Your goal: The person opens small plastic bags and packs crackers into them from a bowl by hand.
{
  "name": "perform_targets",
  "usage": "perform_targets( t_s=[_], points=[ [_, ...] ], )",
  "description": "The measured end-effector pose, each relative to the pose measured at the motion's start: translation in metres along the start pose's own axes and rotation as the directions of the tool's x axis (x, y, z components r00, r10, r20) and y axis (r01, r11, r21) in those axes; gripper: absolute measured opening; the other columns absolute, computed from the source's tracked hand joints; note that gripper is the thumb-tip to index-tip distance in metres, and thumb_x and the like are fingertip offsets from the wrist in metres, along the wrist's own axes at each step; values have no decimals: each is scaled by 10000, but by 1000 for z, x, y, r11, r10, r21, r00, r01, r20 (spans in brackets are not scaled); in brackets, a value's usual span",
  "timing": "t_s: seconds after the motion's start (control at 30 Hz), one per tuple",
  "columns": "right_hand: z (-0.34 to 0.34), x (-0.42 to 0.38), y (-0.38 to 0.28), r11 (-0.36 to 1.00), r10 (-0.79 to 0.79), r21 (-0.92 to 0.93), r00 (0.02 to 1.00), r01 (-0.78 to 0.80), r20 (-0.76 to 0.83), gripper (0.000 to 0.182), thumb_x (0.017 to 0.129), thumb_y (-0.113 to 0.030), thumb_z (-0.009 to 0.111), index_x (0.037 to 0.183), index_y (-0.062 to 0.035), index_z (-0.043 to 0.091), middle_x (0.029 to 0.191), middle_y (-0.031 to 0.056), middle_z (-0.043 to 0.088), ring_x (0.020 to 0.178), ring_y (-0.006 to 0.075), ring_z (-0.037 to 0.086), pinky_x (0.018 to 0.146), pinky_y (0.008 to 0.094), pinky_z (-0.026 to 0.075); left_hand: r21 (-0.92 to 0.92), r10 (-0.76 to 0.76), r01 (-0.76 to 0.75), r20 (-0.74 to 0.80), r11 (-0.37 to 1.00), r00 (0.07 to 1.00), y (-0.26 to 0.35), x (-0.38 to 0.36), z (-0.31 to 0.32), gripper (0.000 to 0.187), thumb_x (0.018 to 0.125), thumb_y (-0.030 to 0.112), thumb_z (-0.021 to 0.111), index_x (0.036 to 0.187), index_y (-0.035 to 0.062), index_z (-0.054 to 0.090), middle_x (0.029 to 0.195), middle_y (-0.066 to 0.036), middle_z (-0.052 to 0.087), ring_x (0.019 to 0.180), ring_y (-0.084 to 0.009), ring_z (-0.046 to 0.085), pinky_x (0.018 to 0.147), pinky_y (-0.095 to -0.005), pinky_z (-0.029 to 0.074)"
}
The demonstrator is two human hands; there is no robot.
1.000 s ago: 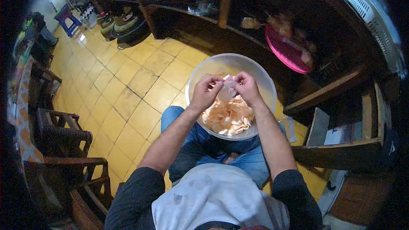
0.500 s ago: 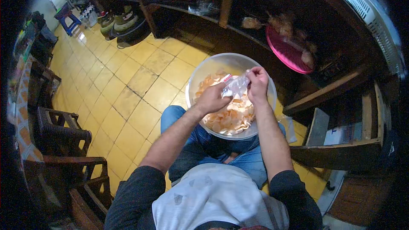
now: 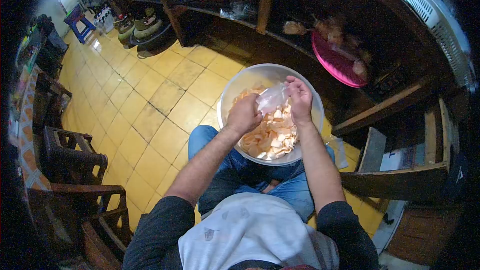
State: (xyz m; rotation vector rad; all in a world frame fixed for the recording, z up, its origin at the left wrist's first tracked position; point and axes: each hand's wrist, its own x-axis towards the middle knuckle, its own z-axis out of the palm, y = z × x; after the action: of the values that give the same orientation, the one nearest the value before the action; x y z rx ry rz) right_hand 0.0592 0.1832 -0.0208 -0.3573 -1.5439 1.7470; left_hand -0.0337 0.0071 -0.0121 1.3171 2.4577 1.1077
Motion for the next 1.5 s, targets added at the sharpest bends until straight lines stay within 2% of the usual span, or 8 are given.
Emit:
perform_targets(
  t_s=[0.17,0.23,0.53,0.77,1.0,1.23,1.4,1.5],
  points=[
    [0,-6,-10,930,239,271,968,-249,70,188,948,-199,514,1113,-109,533,1060,59,596,924,149,582,816,310,475,-15,-123,128,180,992,976,9,4,-12,506,737,144,647,1203,7,503,1031,-212,633,1031,-376,582,903,-424,470],
    [6,-9,-9,899,434,-49,872,-435,224,216,898,-123,573,1101,-56,546,863,29,617,771,113,589,705,271,496,-59,-72,79,121,995,990,6,1,-7,466,736,142,643,1168,10,526,1012,-220,635,986,-378,598,868,-440,480],
    [22,-19,-1,972,231,-139,867,-189,440,78,817,-19,616,894,-19,624,858,16,601,773,97,568,716,249,486,-271,183,-162,51,949,982,4,0,3,593,741,245,732,1228,6,490,1063,-212,621,979,-371,614,846,-429,497],
    [-9,2,6,930,97,361,994,-74,-48,181,819,-50,645,989,-57,585,997,64,612,803,143,611,727,249,510,-127,-58,85,206,988,977,6,1,-2,447,765,187,648,1157,8,528,908,-211,655,820,-358,655,724,-436,522],
    [20,-16,-19,792,-120,-440,815,423,567,121,769,-136,716,830,-58,647,1299,147,474,1171,231,487,956,368,427,-106,8,1,87,994,996,-2,0,1,400,749,236,666,1069,9,589,837,-229,653,808,-382,646,730,-458,514],
    [9,-5,-11,984,1,176,998,-13,69,197,858,-125,656,1031,-49,599,1046,54,607,955,159,581,884,301,460,-24,-54,59,184,998,981,-4,4,7,286,796,307,614,906,44,639,783,-189,657,770,-357,649,707,-441,511],
    [21,-16,-10,961,133,-277,891,-8,435,160,873,-170,668,949,-36,627,859,25,640,808,111,594,746,267,489,-143,-23,56,224,988,974,-2,3,5,312,785,330,644,935,58,660,780,-160,670,735,-278,663,704,-396,517],
    [25,-17,-5,961,81,-277,949,7,304,165,894,-186,643,855,-26,634,773,21,638,743,108,590,704,262,492,-200,1,53,263,978,965,4,1,0,313,776,321,664,946,58,670,774,-130,674,725,-230,659,704,-368,518]
  ],
)
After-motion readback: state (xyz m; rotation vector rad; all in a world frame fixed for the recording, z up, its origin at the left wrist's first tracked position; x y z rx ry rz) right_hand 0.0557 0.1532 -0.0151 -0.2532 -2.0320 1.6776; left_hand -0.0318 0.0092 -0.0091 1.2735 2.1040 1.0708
